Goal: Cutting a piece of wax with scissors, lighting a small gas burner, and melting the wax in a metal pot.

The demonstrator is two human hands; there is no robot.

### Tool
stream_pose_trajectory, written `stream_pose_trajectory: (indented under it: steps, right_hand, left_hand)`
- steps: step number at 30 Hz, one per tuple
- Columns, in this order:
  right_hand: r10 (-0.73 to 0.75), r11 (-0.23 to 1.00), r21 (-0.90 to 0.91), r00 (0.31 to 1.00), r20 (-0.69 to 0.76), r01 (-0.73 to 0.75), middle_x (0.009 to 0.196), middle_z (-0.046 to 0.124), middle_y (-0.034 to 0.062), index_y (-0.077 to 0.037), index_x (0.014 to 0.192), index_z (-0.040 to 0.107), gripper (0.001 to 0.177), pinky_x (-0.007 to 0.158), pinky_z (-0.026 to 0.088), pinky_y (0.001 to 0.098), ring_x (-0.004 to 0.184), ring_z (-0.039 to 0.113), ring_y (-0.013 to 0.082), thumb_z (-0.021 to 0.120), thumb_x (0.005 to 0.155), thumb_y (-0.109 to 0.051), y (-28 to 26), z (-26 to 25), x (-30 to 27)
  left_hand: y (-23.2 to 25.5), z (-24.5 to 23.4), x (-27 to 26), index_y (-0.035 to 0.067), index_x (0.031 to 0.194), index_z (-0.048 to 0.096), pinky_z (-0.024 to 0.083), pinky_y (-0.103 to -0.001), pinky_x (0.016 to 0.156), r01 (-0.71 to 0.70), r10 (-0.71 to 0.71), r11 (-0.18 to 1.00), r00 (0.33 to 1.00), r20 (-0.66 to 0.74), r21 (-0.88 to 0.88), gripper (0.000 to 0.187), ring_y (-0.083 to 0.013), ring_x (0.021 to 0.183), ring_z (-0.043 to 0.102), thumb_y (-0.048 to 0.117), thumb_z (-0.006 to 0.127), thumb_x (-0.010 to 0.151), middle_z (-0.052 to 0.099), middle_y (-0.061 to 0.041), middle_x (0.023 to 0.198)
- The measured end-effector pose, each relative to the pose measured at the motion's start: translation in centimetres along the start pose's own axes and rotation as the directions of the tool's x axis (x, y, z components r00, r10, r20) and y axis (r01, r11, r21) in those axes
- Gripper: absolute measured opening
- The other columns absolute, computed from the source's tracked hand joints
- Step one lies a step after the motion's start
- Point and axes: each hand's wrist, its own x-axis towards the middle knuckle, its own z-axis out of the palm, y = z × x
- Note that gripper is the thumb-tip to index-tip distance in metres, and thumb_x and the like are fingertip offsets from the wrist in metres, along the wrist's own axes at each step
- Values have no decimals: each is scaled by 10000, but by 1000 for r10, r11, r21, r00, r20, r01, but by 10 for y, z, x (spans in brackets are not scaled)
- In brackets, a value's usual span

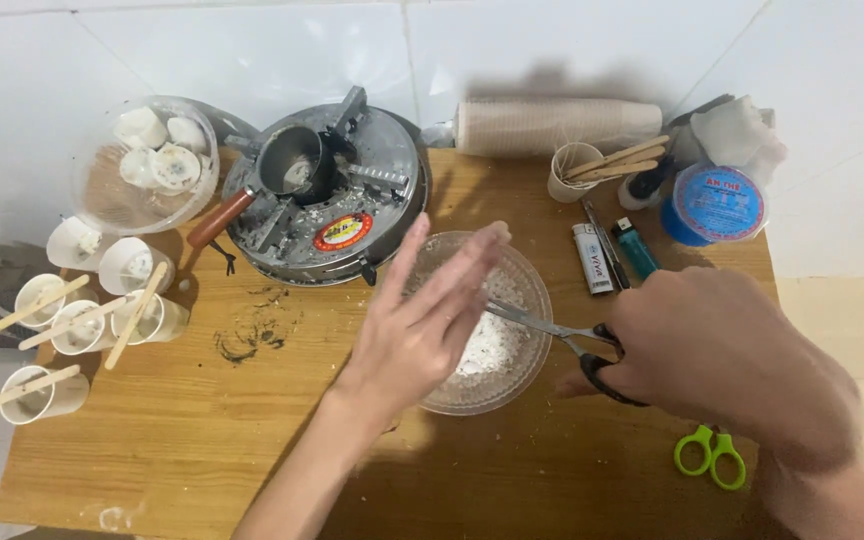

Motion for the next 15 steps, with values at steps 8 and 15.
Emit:
stream_pose_trajectory:
  steps: [8,15]
  right_hand:
    - [-20,999,-46,1000,-7,20,830,763,57,-178,841,752,849,724,546,439,812,726,330,635,719,-1010,-2,6,8]
    - [-109,991,-91,991,-80,101,779,742,65,-194,783,744,794,709,529,454,780,712,356,585,770,-972,-3,15,6]
  left_hand:
    - [9,-16,3,92,1165,774,173,-710,1255,68,-62,995,994,86,-67,211,-284,1535,255,171,856,988,419,-139,1595]
    - [17,-13,19,-34,1016,809,104,-538,1330,5,5,958,1000,31,-288,183,-197,1527,295,-127,654,1045,598,-103,1508]
